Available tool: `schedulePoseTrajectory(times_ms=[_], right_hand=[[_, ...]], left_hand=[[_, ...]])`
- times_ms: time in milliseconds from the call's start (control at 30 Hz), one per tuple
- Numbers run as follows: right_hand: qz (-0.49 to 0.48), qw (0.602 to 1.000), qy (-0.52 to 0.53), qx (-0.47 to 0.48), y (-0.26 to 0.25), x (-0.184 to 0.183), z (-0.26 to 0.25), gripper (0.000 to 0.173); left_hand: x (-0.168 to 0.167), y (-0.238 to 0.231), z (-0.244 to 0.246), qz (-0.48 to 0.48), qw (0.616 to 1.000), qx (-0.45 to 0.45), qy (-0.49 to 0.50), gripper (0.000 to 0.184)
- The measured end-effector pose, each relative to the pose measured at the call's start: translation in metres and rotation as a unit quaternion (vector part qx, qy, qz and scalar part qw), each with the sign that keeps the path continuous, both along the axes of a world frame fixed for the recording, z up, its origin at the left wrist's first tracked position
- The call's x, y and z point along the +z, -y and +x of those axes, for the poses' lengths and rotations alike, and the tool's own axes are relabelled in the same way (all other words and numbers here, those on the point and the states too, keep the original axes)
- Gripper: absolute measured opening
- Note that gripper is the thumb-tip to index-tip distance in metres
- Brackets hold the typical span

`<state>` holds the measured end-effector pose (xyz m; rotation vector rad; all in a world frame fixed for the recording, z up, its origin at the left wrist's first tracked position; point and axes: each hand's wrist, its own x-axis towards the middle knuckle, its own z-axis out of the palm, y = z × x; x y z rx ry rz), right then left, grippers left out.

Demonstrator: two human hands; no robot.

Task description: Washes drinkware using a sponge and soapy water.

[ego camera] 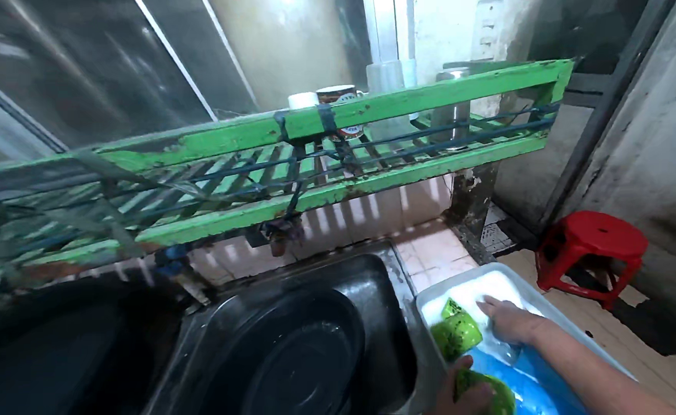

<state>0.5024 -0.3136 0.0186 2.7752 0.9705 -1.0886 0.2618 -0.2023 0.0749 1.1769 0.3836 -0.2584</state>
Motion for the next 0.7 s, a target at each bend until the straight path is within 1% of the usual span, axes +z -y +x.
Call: schedulePoseTrajectory(times_ms=[67,133,167,233,300,367,433,500,567,600,633,667,700], right_hand=[[-0.011,1.0,-0.015,0.021,0.006,0.001,0.001,0.069],[0.024,0.999,-0.044,0.015,0.019,-0.001,0.004,0.07],[0.048,0.996,-0.067,-0.019,0.027,-0.001,0.006,0.069],[0.133,0.979,-0.092,-0.127,0.044,0.002,0.008,0.065],[0.245,0.945,-0.069,-0.205,0.055,0.011,0.005,0.058],[0.328,0.915,-0.029,-0.234,0.055,0.037,-0.01,0.053],[0.403,0.891,0.024,-0.208,0.045,0.07,-0.041,0.052],[0.463,0.867,0.138,-0.123,0.03,0.09,-0.079,0.05],[0.495,0.826,0.27,-0.025,0.013,0.083,-0.098,0.048],[0.505,0.811,0.297,-0.007,0.006,0.075,-0.097,0.052],[0.517,0.802,0.297,-0.017,0.001,0.068,-0.092,0.051],[0.524,0.808,0.265,-0.052,0.0,0.067,-0.083,0.047],[0.513,0.827,0.202,-0.108,0.002,0.073,-0.075,0.042]], left_hand=[[0.002,-0.007,0.0,-0.008,0.999,0.038,0.004,0.066],[0.007,-0.017,0.004,-0.01,0.997,0.079,0.006,0.067],[0.012,-0.021,0.008,-0.013,0.995,0.098,0.004,0.066],[0.021,-0.028,0.017,-0.018,0.992,0.125,-0.007,0.069],[0.024,-0.032,0.033,-0.025,0.99,0.136,-0.005,0.074],[0.022,-0.031,0.051,-0.032,0.99,0.134,-0.014,0.075],[0.018,-0.024,0.066,-0.041,0.989,0.143,-0.017,0.072],[0.017,-0.009,0.082,-0.048,0.98,0.187,-0.038,0.064],[0.02,0.009,0.091,-0.041,0.972,0.228,-0.043,0.051],[0.022,0.016,0.091,-0.035,0.973,0.225,-0.036,0.047],[0.023,0.021,0.09,-0.024,0.977,0.208,-0.049,0.045],[0.022,0.02,0.088,-0.019,0.984,0.167,-0.063,0.051],[0.021,0.016,0.087,-0.01,0.991,0.121,-0.056,0.063]])
